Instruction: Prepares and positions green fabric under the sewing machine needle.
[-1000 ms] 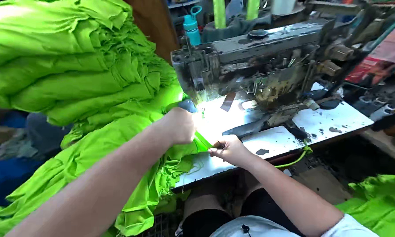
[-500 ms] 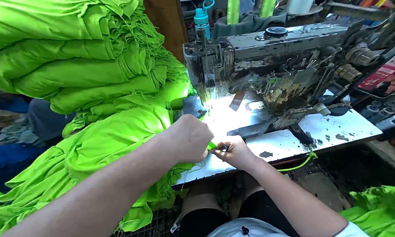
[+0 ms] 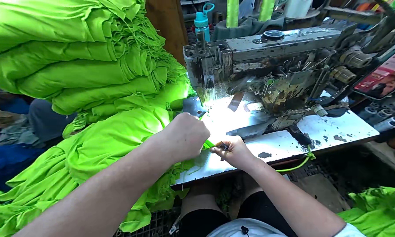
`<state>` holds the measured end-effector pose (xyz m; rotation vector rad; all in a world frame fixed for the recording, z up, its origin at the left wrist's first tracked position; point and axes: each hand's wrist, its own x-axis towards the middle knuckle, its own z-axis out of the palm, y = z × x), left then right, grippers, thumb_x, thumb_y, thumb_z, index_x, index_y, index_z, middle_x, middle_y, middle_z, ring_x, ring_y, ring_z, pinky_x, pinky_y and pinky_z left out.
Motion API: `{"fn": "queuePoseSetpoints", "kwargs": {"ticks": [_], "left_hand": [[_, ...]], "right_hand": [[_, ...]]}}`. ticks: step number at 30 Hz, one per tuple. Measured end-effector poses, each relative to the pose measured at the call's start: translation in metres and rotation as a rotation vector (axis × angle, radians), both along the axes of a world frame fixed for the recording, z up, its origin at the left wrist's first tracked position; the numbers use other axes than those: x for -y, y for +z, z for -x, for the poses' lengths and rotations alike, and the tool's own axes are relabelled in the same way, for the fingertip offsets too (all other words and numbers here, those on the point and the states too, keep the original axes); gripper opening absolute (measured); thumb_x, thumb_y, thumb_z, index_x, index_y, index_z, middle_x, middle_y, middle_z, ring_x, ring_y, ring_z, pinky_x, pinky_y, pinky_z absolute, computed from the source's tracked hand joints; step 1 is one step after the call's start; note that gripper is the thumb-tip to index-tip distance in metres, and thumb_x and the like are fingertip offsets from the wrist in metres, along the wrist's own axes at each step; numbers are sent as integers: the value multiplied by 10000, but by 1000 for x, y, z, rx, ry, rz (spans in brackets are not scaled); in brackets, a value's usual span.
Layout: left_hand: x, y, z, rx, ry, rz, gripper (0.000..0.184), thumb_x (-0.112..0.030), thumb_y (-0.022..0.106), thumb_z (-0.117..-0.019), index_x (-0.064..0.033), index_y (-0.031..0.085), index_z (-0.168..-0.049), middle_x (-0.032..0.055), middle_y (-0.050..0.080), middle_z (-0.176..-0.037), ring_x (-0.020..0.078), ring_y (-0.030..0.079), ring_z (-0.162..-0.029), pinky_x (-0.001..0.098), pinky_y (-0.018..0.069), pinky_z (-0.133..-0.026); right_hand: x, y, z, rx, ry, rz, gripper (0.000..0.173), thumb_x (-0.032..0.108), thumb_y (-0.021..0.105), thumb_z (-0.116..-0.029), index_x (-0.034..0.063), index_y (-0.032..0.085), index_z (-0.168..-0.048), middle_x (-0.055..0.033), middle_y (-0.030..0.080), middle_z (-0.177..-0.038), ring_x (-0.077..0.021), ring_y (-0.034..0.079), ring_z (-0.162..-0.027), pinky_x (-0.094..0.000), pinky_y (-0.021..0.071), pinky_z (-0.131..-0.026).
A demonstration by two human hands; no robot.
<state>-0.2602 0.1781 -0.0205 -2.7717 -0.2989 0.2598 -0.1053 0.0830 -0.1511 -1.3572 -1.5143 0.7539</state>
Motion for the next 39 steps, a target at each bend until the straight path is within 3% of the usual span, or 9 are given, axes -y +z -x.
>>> {"fn": "queuePoseSetpoints", "kwargs": {"ticks": [5,8,16,22,26,29,31,35,39], "left_hand": [[-8,-13,5,223,-166,-56,235,-161,687,-916,-123,671,-685,41,620,-670,261,641,-786,462,457,-750],[14,-10,6,200,25,110,186,-117,602,-1009,-58,724,-880,126,692,-836,316,687,-835,507,533,-764],[31,-83,-5,557,155,32,114,-39,617,-905,-32,730,-896,120,730,-947,317,682,-1052,491,465,-1058],[24,-121,-8,840,212,71,194,-35,547,-916,-12,728,-983,151,735,-1077,334,653,-1198,472,459,-1122],[21,-107,-11,921,235,140,279,-180,519,-919,-87,657,-696,91,713,-851,286,693,-986,452,516,-1000],[28,-52,-22,636,603,348,283,-272,597,-996,-31,740,-1039,178,713,-989,365,692,-983,534,536,-826],[12,-57,-32,667,716,315,261,-290,691,-910,-47,732,-995,167,716,-943,374,707,-913,562,546,-698],[-19,-94,-41,870,682,276,358,-244,676,-930,-38,695,-1221,162,660,-1270,366,615,-1196,541,513,-940],[-23,-104,-38,922,661,280,350,-314,687,-913,-70,734,-1158,140,669,-1259,355,589,-1225,539,484,-969]], "right_hand": [[0,-4,-1,24,-41,-117,186,152,654,-974,-3,746,-928,-67,730,-866,-37,676,-708,-193,578,-673],[0,-6,-2,87,-72,-173,192,157,655,-971,0,756,-929,-84,738,-878,-65,688,-723,-214,584,-689],[-13,-25,5,53,-141,-330,160,71,622,-937,-8,761,-921,-75,726,-835,-45,680,-703,-207,588,-671],[38,3,-39,-66,-185,-513,166,102,618,-1007,73,744,-1110,-59,736,-1153,-79,717,-794,-232,616,-632],[78,68,-165,-161,-743,-849,208,14,518,-982,65,653,-1131,0,727,-914,-96,626,-564,-262,560,-499],[75,107,-275,-317,-911,-644,295,37,515,-992,89,542,-1282,36,635,-918,-31,565,-611,-179,494,-531],[65,119,-312,-356,-744,-412,246,126,521,-996,258,607,-1184,146,638,-867,57,514,-567,-112,435,-486],[49,121,-317,-401,-735,-181,293,389,366,-1073,300,543,-856,140,491,-617,26,393,-480,-167,376,-466],[53,133,-338,-169,-467,-82,363,383,287,-1108,225,585,-975,108,625,-769,42,579,-665,-152,494,-586]]}}
